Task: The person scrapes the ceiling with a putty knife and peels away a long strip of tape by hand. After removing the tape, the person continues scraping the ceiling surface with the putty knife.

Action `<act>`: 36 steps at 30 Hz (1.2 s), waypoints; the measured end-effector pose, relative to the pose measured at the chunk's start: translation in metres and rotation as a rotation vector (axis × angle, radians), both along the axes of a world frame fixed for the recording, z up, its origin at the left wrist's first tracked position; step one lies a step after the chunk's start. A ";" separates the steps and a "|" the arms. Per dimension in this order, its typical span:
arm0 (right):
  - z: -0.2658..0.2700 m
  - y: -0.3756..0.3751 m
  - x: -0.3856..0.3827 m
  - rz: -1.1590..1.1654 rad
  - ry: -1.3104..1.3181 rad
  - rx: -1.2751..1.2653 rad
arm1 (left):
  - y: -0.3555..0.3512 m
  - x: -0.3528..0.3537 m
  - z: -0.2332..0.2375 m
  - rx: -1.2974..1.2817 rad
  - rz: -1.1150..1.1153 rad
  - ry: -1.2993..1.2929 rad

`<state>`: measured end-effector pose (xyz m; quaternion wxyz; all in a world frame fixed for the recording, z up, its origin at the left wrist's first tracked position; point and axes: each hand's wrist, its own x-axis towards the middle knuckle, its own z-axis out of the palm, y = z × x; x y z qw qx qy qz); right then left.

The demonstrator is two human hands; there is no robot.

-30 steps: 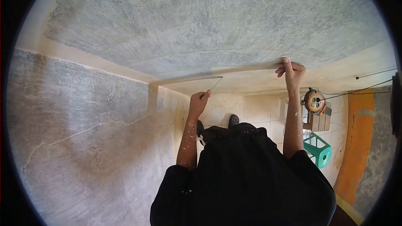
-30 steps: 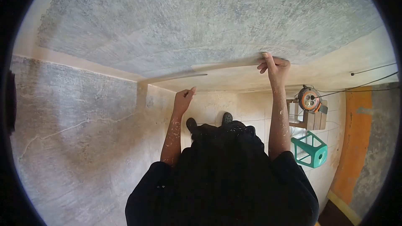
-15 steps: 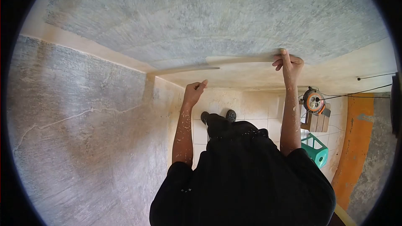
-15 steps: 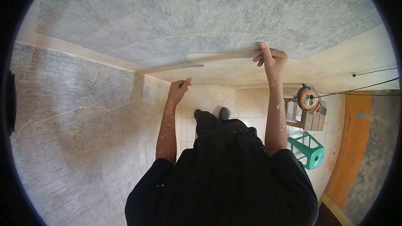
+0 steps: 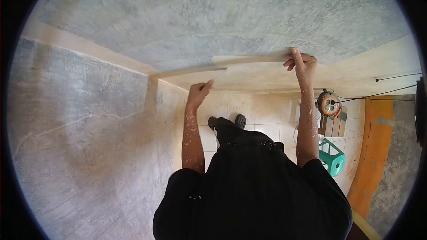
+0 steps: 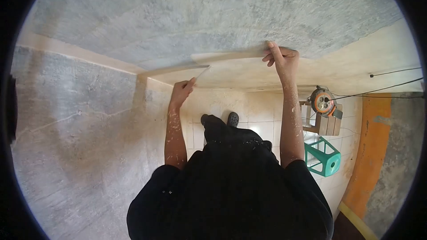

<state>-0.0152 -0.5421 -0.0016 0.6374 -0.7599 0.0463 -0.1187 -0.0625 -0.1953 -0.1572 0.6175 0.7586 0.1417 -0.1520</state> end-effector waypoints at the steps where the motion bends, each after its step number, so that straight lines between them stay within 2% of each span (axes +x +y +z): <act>1: -0.002 0.001 0.000 0.003 -0.037 0.004 | 0.001 -0.006 -0.003 -0.030 0.006 -0.001; 4: -0.002 0.000 0.000 -0.001 -0.006 0.000 | 0.004 -0.023 -0.004 -0.019 0.140 0.039; 7: -0.002 0.002 -0.001 -0.022 -0.038 0.012 | 0.018 -0.013 0.001 -0.035 0.096 0.022; 10: 0.000 0.003 -0.001 -0.014 0.003 -0.038 | -0.003 -0.011 -0.001 0.005 0.028 -0.014; 13: 0.005 0.001 0.000 -0.009 -0.005 -0.050 | 0.019 -0.018 0.005 0.064 0.107 -0.002; 16: 0.005 0.003 -0.001 -0.018 0.013 -0.064 | 0.009 -0.009 0.004 0.125 0.020 -0.034; 17: 0.003 0.004 -0.001 -0.026 0.015 -0.051 | -0.006 -0.008 0.003 0.069 -0.008 -0.034; 20: 0.001 0.003 -0.002 -0.023 0.011 -0.036 | -0.001 -0.020 -0.006 -0.004 0.073 -0.112; 21: 0.002 0.002 -0.003 -0.006 0.005 -0.044 | 0.007 -0.022 0.005 0.074 0.126 -0.026; 24: 0.005 0.002 -0.002 -0.011 0.003 -0.050 | 0.020 -0.009 0.012 0.074 0.079 0.013; 25: 0.006 0.004 -0.001 -0.018 0.008 -0.048 | 0.007 -0.005 0.010 0.158 0.045 -0.056; 28: 0.007 0.005 -0.002 -0.020 0.018 -0.058 | -0.006 -0.011 0.004 0.052 0.028 -0.036; 31: 0.011 0.002 -0.003 0.020 0.001 -0.062 | 0.016 -0.020 0.007 0.018 0.151 0.052; 34: 0.008 0.002 -0.001 0.004 0.014 -0.091 | -0.005 -0.006 0.003 0.115 0.026 -0.078; 36: 0.008 0.003 -0.003 0.009 0.017 -0.084 | -0.013 -0.014 0.003 0.054 0.053 -0.040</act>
